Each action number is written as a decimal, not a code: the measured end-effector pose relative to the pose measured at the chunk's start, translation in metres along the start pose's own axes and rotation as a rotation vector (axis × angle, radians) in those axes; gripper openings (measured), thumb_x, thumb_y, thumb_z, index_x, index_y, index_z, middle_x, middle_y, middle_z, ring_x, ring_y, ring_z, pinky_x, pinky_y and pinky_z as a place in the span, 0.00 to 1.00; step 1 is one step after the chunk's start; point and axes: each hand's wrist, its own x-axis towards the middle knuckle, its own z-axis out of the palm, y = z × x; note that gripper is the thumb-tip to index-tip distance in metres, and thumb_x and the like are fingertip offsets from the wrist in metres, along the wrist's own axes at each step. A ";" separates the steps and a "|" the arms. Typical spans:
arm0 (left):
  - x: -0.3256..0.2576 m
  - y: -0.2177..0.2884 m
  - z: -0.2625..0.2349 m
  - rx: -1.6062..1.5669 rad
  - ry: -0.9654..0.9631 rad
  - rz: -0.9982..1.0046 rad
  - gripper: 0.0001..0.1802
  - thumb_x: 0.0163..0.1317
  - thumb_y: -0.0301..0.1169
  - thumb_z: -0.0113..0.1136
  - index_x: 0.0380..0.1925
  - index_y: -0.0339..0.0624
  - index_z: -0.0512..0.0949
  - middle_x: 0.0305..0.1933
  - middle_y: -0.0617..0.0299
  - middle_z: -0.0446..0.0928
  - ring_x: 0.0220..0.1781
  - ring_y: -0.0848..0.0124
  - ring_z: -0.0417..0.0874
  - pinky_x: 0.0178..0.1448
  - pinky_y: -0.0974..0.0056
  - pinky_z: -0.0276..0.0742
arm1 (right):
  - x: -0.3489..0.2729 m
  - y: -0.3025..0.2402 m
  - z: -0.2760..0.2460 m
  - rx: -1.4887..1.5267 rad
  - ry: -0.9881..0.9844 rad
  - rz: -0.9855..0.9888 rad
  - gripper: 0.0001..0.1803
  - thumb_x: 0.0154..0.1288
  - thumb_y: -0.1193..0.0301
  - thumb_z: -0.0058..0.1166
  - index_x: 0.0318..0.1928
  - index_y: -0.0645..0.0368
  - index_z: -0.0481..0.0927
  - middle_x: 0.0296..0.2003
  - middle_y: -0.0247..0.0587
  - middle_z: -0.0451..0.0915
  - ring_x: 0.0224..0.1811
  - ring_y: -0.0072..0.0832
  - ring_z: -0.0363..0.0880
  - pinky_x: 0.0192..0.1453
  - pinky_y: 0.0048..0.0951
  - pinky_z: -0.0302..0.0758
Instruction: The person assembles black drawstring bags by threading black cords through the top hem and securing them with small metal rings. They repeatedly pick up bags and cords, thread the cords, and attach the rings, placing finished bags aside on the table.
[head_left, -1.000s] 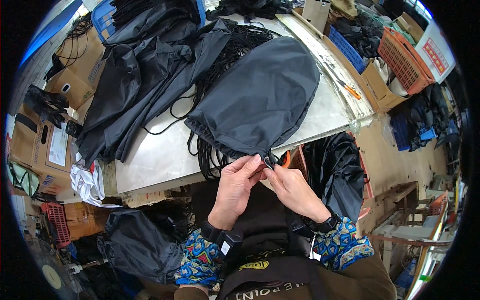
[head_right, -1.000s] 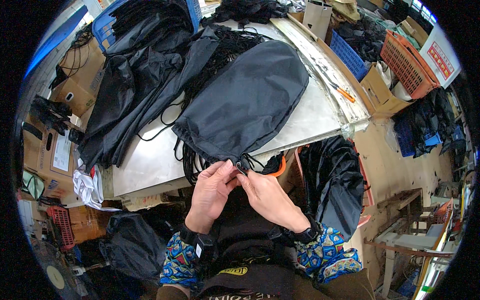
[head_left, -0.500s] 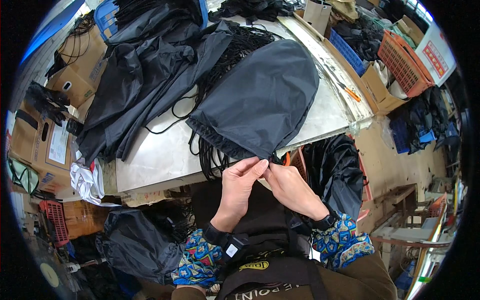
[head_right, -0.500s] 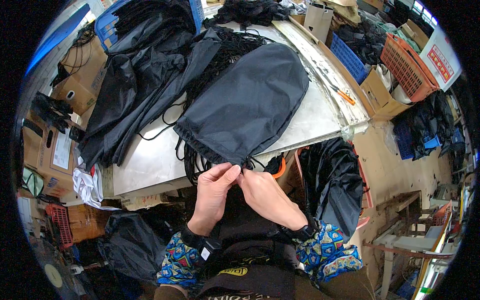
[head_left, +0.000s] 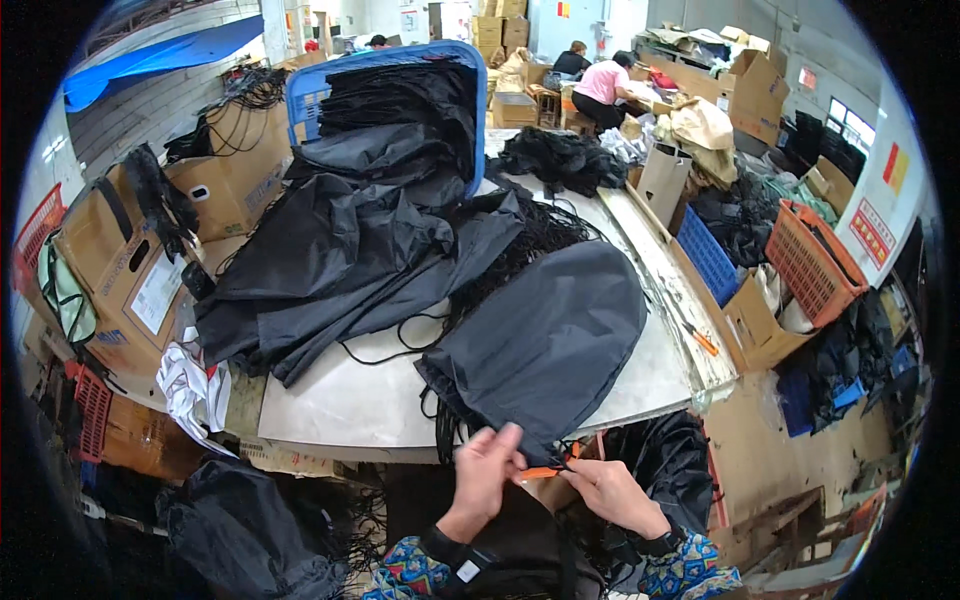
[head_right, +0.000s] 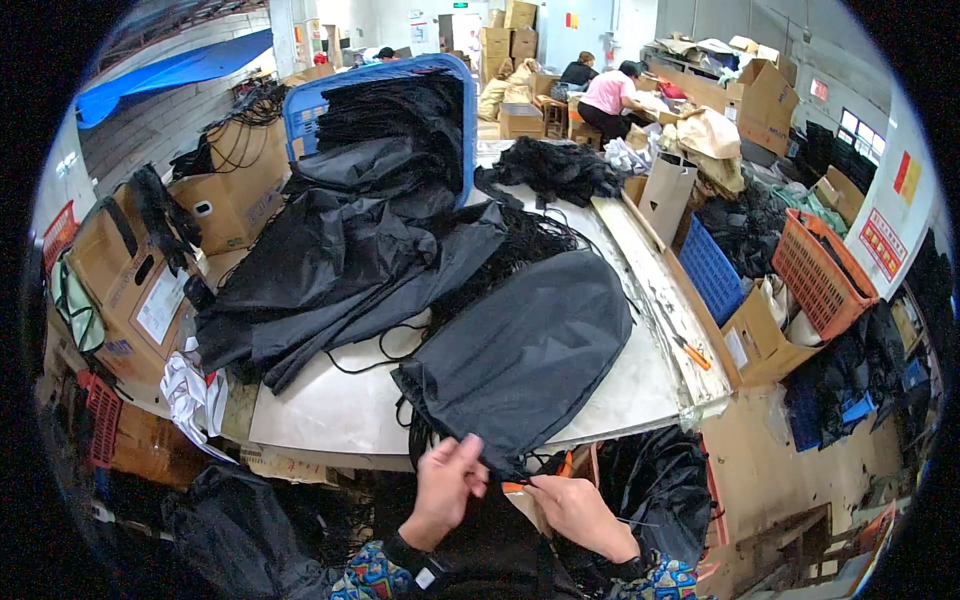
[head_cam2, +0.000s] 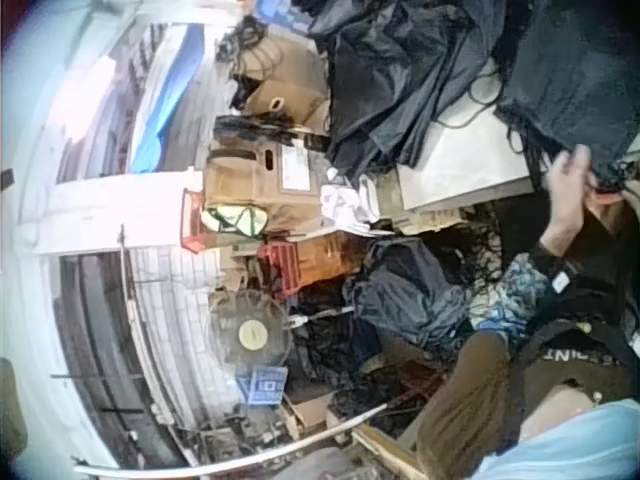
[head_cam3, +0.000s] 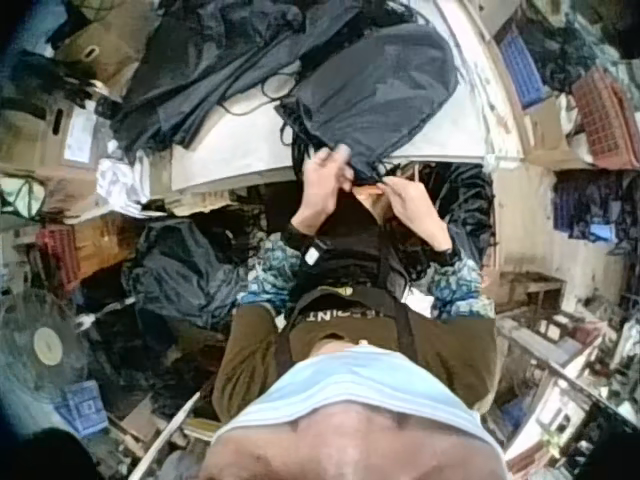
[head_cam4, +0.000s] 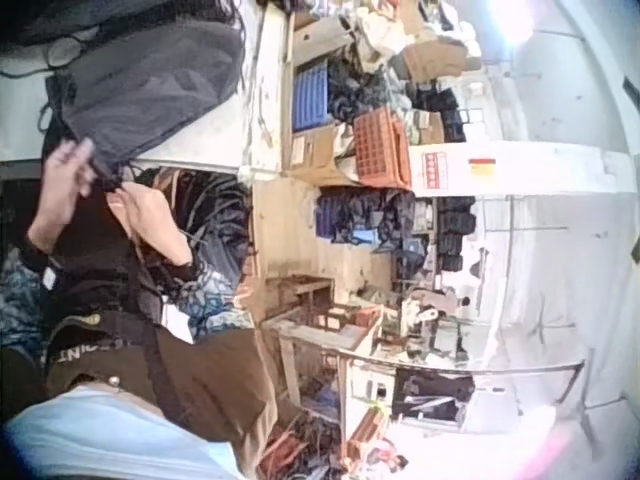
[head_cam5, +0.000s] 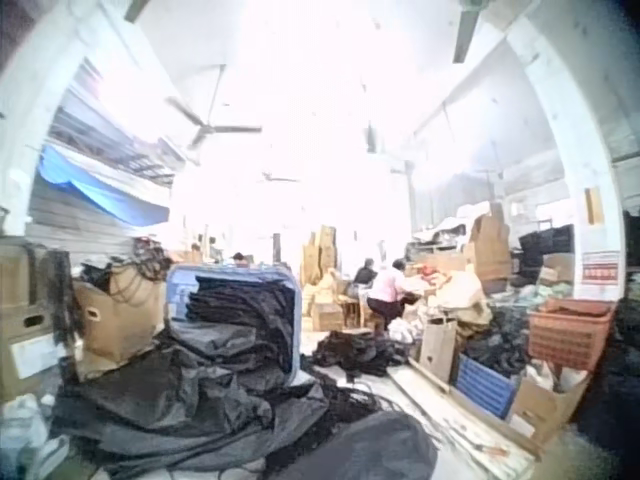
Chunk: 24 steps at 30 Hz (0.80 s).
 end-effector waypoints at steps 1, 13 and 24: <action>0.008 0.004 -0.007 -0.013 -0.014 0.103 0.11 0.64 0.34 0.59 0.26 0.41 0.74 0.19 0.64 0.74 0.19 0.77 0.75 0.24 0.73 0.72 | 0.005 -0.008 -0.003 0.034 -0.041 0.020 0.08 0.63 0.73 0.53 0.31 0.66 0.75 0.24 0.58 0.74 0.28 0.53 0.75 0.29 0.41 0.71; -0.009 0.008 0.007 0.550 -0.205 0.239 0.16 0.67 0.37 0.54 0.23 0.39 0.75 0.16 0.67 0.71 0.17 0.79 0.71 0.21 0.72 0.66 | -0.008 -0.016 -0.017 -0.053 0.077 0.042 0.06 0.63 0.75 0.54 0.36 0.67 0.79 0.22 0.51 0.75 0.23 0.38 0.77 0.27 0.28 0.71; -0.017 -0.002 0.018 0.639 -0.181 0.549 0.17 0.64 0.32 0.57 0.20 0.31 0.74 0.17 0.59 0.69 0.21 0.75 0.69 0.26 0.66 0.65 | 0.011 -0.001 0.018 0.242 0.176 0.153 0.12 0.65 0.75 0.51 0.24 0.68 0.72 0.15 0.40 0.64 0.18 0.18 0.60 0.21 0.24 0.60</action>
